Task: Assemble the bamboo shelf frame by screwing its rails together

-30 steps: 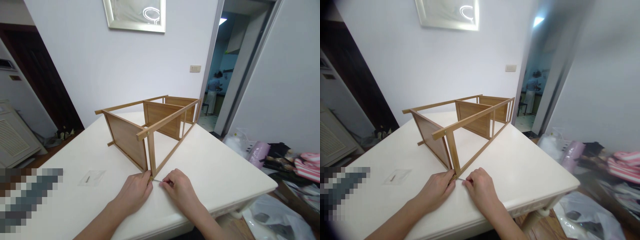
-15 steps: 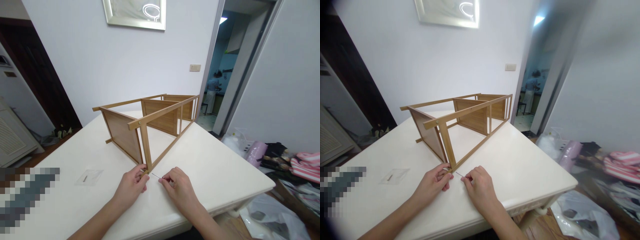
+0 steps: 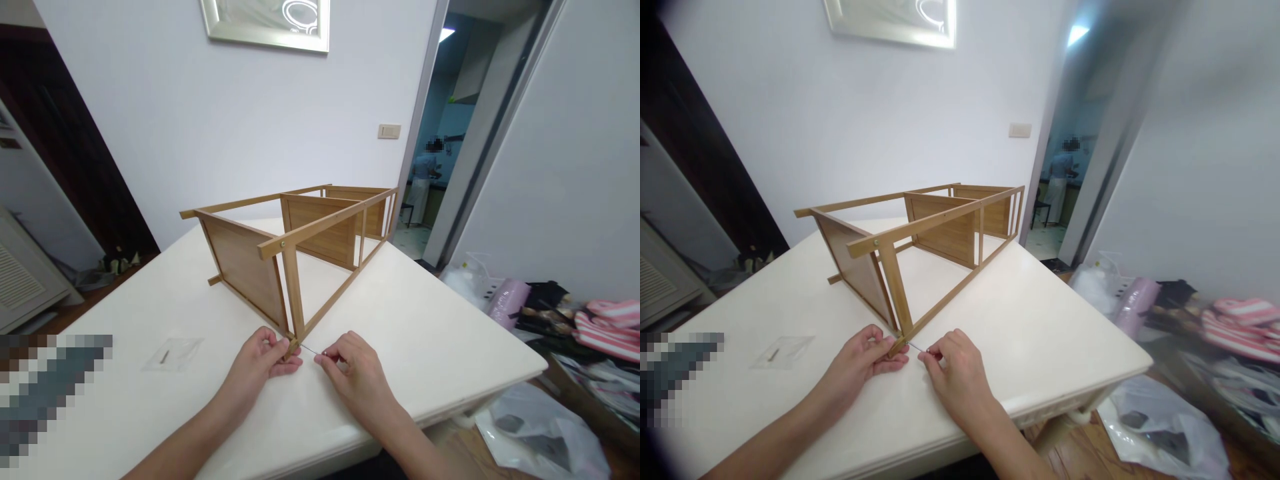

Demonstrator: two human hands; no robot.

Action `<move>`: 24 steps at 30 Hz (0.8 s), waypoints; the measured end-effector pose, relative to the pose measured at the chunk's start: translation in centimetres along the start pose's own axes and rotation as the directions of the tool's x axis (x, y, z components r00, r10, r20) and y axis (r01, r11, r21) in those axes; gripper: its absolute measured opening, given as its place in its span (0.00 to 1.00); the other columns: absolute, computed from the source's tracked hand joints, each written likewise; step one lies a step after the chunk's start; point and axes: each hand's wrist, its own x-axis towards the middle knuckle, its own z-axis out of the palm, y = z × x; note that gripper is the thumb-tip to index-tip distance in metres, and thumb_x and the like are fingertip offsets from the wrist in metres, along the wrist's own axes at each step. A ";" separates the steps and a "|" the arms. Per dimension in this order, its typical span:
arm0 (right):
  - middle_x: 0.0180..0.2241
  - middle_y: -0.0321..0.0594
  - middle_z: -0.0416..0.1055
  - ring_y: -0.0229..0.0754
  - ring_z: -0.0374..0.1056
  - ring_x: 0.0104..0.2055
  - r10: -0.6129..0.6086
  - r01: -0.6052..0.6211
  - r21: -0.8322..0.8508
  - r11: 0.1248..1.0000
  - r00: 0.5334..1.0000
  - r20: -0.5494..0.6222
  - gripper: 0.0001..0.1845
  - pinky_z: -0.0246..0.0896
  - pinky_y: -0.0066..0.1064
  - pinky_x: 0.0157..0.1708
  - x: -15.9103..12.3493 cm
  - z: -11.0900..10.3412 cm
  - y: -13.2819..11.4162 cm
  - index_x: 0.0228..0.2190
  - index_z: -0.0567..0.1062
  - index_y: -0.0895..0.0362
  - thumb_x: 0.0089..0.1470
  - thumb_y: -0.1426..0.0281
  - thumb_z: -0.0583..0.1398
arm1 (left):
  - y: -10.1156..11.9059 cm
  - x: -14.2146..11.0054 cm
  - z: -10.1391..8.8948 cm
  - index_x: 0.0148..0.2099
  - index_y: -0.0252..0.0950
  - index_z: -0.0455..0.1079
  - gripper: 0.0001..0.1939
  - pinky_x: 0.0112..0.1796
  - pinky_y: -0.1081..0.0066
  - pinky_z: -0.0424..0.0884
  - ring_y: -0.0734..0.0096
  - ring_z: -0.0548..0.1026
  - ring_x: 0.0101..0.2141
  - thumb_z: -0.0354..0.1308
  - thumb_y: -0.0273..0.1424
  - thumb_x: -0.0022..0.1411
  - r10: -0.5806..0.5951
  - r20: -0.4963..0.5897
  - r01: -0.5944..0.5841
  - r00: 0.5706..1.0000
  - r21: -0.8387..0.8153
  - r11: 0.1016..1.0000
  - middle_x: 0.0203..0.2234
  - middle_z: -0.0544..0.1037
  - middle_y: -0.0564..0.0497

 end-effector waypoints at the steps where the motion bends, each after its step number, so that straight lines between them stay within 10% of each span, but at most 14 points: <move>1: 0.26 0.36 0.72 0.41 0.67 0.32 -0.002 0.002 -0.004 1.000 1.000 0.003 0.10 0.60 0.31 0.32 0.0 0.0 0.0 0.23 0.72 0.55 0.53 0.74 0.65 | 0.2 -0.1 -0.1 0.31 0.38 0.57 0.21 0.38 0.66 0.78 0.65 0.82 0.31 0.70 0.36 0.53 -0.021 0.005 0.021 1.000 -0.044 0.999 0.31 0.83 0.44; 7: 0.25 0.35 0.71 0.41 0.67 0.32 -0.041 0.041 -0.013 0.999 0.999 -0.022 0.09 0.60 0.31 0.32 -0.1 0.2 0.2 0.24 0.72 0.55 0.55 0.74 0.65 | 1.0 0.2 -0.5 0.39 0.31 0.69 0.07 0.39 0.69 0.79 0.65 0.82 0.34 0.62 0.21 0.58 -0.130 -0.031 0.122 0.991 -0.188 0.975 0.35 0.82 0.38; 24: 0.26 0.37 0.71 0.41 0.65 0.31 -0.163 0.158 -0.071 0.985 0.985 -0.064 0.09 0.59 0.32 0.32 0.0 0.3 0.1 0.27 0.71 0.55 0.60 0.73 0.60 | 0.6 1.1 -1.2 0.35 0.28 0.76 0.03 0.40 0.73 0.79 0.69 0.80 0.33 0.63 0.23 0.59 -0.108 0.161 0.138 0.981 -0.192 0.972 0.35 0.80 0.43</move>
